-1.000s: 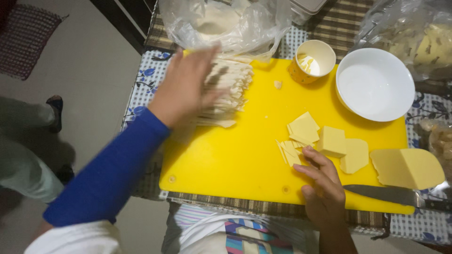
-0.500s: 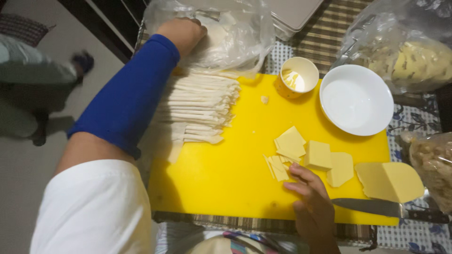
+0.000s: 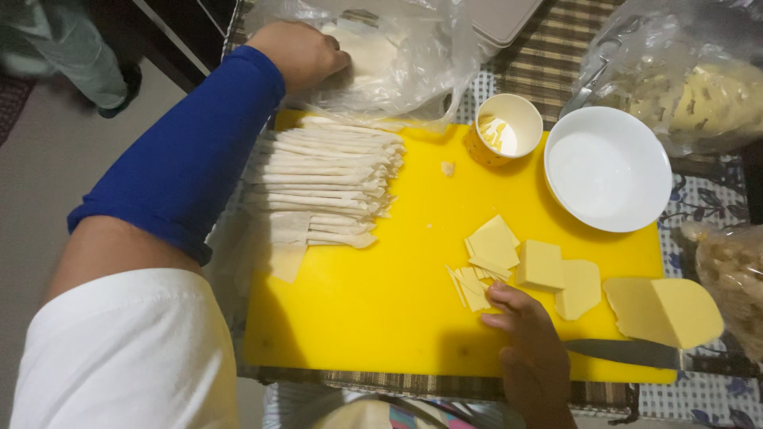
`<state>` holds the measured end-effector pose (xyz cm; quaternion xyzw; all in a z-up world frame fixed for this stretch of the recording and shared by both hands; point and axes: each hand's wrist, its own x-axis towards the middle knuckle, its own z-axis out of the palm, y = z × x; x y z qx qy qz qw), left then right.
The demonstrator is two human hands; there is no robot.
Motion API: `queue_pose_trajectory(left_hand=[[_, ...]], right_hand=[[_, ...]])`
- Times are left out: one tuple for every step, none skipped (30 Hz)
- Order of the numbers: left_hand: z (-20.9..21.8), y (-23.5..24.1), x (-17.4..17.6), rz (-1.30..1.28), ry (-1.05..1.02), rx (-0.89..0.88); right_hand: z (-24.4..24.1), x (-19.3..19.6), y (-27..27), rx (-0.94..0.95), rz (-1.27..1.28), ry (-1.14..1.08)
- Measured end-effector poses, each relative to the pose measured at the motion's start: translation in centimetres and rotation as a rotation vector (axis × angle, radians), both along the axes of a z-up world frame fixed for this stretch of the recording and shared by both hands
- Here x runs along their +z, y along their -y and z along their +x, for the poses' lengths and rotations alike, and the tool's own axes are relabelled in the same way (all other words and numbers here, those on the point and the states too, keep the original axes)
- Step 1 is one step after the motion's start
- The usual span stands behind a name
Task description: The person places cheese slices into circular dough wrappers, folds them into half-moon shapes, and seals the edges. They also cut cheese into thin strips and continue assembling the filled pastries on a yellow cutting board.
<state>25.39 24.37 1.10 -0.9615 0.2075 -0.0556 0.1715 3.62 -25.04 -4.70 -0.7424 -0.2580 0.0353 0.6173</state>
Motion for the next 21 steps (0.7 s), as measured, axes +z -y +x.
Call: queue_pose_trajectory(left_hand=[[0.1, 0.0, 0.1, -0.024, -0.011, -0.02], [0.2, 0.0, 0.1, -0.049, -0.022, -0.042], [0.4, 0.2, 0.1, -0.083, 0.023, -0.103], [0.7, 0.3, 0.0, -0.117, 0.068, -0.165], [0.9, 0.4, 0.0, -0.151, 0.113, -0.225], [1.1, 0.5, -0.1, -0.146, 0.102, -0.231], [1.4, 0.7, -0.2, -0.141, 0.092, -0.236], [1.6, 0.9, -0.3, -0.137, 0.08, -0.241], [1.9, 0.9, -0.4, -0.095, 0.044, -0.195], [2.1, 1.0, -0.5, -0.054, 0.007, -0.15], [2.2, 1.0, -0.6, -0.013, -0.03, -0.105], [2.5, 1.1, -0.7, 0.008, -0.023, -0.102], [2.8, 1.2, -0.9, 0.028, -0.016, -0.1], [3.1, 1.3, -1.1, 0.048, -0.01, -0.098], [3.3, 1.4, -1.4, 0.045, -0.017, -0.082], [3.6, 1.4, -1.7, 0.041, -0.023, -0.068], [3.9, 1.3, -2.0, 0.038, -0.03, -0.053], [4.0, 1.3, -2.4, 0.022, 0.002, -0.076], [4.0, 1.1, -2.8, 0.007, 0.035, -0.099], [4.1, 0.9, -2.9, -0.007, 0.07, -0.121], [4.4, 0.6, -2.7, -0.153, 0.065, -0.11]], right_hand=[[0.0, -0.1, 0.0, -0.004, 0.02, -0.028], [0.0, -0.2, 0.0, -0.003, 0.013, -0.019], [0.1, -0.3, 0.0, -0.001, 0.006, -0.01], [0.1, -0.4, 0.0, 0.001, 0.0, -0.001], [0.1, -0.4, 0.0, 0.001, 0.008, -0.006], [0.1, -0.4, 0.0, 0.003, 0.017, -0.011], [0.1, -0.4, 0.0, 0.005, 0.026, -0.016], [0.1, -0.3, 0.0, 0.009, 0.026, 0.01], [0.1, -0.2, -0.1, 0.014, 0.025, 0.035], [0.2, -0.1, -0.1, 0.017, 0.024, 0.06], [0.2, 0.1, -0.2, 0.007, 0.011, 0.05], [0.2, 0.1, -0.3, -0.005, -0.002, 0.041], [0.2, 0.2, -0.4, -0.017, -0.015, 0.032], [0.2, 0.4, -0.4, -0.005, -0.015, 0.046], [0.3, 0.6, -0.4, 0.007, -0.015, 0.061], [0.3, 0.7, -0.4, 0.018, -0.015, 0.075], [0.3, 0.8, -0.5, 0.013, -0.011, 0.066], [0.3, 0.9, -0.6, 0.012, -0.007, 0.056], [0.3, 1.0, -0.6, 0.01, -0.003, 0.045], [0.4, 1.1, -0.7, 0.004, -0.028, 0.054], [0.5, 1.2, -0.7, -0.002, -0.053, 0.063]])
